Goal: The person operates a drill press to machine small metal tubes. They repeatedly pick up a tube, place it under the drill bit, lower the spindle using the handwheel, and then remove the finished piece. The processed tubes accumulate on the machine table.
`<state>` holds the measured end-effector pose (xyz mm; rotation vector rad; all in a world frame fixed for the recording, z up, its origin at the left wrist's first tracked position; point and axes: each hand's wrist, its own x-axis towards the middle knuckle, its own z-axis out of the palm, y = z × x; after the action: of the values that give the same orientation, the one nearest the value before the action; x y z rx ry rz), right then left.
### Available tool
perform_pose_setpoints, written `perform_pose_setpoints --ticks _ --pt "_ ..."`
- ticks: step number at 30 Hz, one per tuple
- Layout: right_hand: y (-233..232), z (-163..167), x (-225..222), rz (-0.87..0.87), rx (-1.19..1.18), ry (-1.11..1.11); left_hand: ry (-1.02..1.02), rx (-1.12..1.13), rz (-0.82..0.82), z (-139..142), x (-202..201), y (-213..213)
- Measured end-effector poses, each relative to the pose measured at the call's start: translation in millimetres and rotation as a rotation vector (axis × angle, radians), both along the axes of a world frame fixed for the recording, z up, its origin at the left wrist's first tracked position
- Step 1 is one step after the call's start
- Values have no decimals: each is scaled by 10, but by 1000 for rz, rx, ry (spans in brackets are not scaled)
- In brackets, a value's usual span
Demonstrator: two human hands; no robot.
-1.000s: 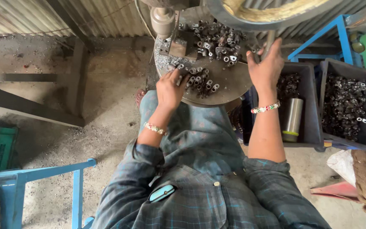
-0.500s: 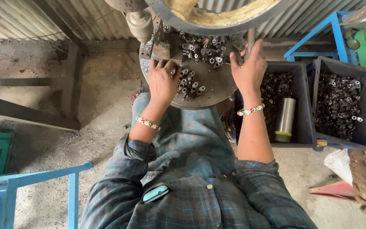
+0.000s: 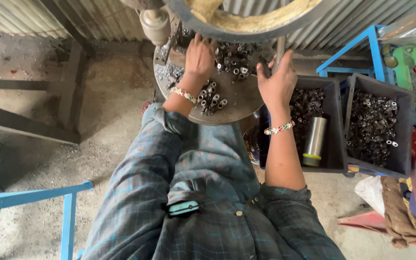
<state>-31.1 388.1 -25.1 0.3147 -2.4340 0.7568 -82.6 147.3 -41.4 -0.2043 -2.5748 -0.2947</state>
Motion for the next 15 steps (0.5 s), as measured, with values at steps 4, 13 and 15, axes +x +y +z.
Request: perform_pose_setpoints --ticks 4,13,15 --pt "-13 9 6 13 -15 57 183 312 -79 216 202 -29" --pt "0 -16 9 -9 -34 16 -28 1851 -123 -48 1609 -511" --pt "-6 -41 -10 -5 -39 39 87 2075 -23 -202 1607 -856"
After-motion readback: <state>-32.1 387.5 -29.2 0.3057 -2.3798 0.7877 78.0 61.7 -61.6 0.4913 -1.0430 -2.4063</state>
